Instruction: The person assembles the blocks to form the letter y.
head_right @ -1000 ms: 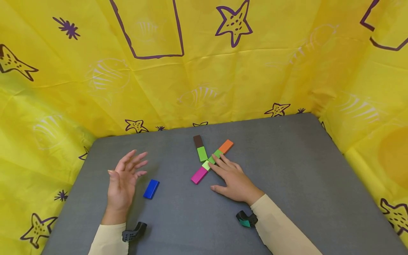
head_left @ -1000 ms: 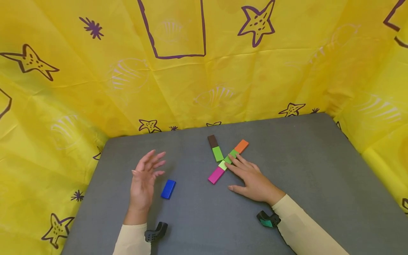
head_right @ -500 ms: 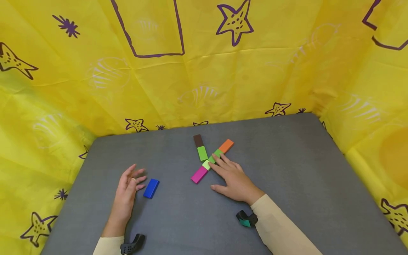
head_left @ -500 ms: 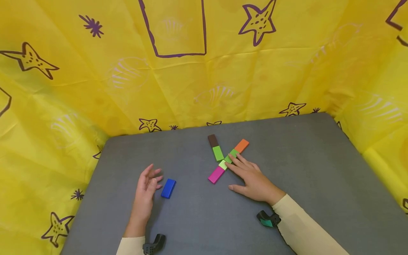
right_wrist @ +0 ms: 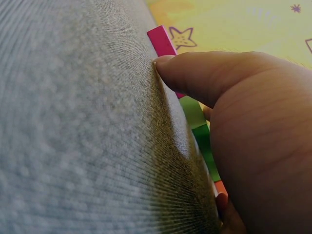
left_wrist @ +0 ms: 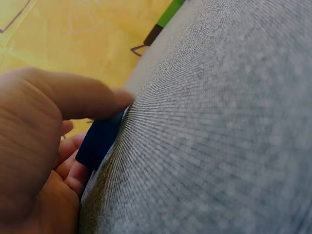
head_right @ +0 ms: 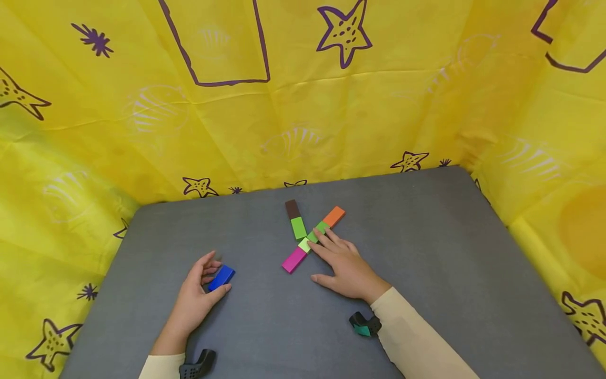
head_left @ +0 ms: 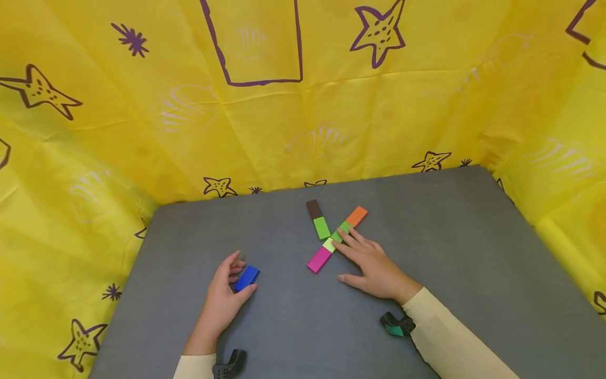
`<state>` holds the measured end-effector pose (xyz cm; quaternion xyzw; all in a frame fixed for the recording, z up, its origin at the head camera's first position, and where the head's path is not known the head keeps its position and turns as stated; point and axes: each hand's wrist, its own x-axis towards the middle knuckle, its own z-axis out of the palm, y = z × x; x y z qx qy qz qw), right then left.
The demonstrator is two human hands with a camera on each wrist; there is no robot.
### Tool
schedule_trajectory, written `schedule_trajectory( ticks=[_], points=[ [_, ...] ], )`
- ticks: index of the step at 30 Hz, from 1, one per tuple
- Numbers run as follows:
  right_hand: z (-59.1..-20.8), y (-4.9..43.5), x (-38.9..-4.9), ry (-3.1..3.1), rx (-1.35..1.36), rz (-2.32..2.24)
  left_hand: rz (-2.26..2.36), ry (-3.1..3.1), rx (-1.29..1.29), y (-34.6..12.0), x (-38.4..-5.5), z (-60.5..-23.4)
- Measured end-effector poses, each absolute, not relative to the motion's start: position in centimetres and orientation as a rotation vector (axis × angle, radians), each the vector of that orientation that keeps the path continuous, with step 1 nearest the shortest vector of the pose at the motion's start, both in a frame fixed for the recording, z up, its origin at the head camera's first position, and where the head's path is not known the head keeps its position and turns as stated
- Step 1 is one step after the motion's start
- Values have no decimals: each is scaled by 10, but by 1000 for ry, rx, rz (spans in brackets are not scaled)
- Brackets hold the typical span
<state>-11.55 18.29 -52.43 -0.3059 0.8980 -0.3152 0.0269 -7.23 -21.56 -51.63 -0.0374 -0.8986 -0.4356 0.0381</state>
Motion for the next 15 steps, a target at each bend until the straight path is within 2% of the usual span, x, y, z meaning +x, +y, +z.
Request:
schedule_trajectory(
  ticks=[15],
  points=[
    [-527,182,-117,2779,-954,-975,-1328,-2527,-112,-216,-71,-521]
  ],
)
